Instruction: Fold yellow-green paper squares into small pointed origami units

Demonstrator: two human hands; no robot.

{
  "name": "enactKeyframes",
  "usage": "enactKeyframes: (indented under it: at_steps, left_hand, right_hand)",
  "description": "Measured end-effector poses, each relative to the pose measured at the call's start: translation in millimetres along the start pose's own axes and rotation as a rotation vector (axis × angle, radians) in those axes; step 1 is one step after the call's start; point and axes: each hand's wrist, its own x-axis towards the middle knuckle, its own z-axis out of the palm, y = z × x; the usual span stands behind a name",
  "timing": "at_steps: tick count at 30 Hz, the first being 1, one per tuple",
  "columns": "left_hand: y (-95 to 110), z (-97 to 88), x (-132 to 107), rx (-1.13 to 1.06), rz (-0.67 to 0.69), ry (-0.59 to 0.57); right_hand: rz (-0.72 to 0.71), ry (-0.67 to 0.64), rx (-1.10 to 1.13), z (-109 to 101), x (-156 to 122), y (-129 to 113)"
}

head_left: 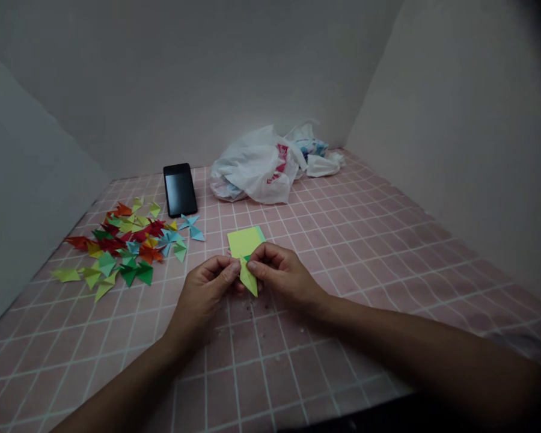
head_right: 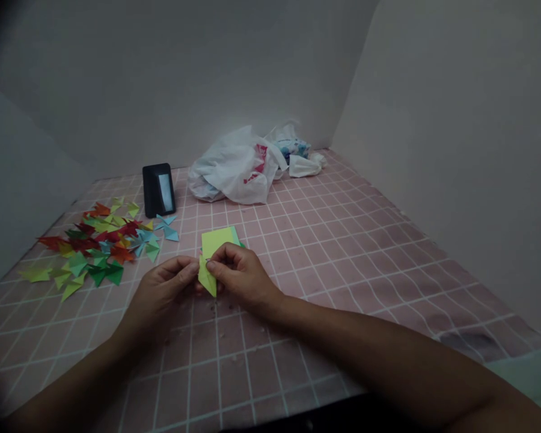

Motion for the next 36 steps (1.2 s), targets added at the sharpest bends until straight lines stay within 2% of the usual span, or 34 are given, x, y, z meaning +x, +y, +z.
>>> enactKeyframes:
  at_steps: [21,30,36]
  left_hand:
    - [0.3,-0.4,0.7,0.074,0.029,0.006]
    - [3.6,3.3,-2.7,0.153,0.093,0.073]
    - [3.1,3.1,-2.8,0.157,0.109,0.073]
  right_hand:
    - [0.032,0.030,0.013,2.9,-0.5,1.6]
    - [0.029,0.019,0.001,3.5,-1.7,4.6]
    - [-0.004,-0.008,-0.039,2.9,-1.2,2.8]
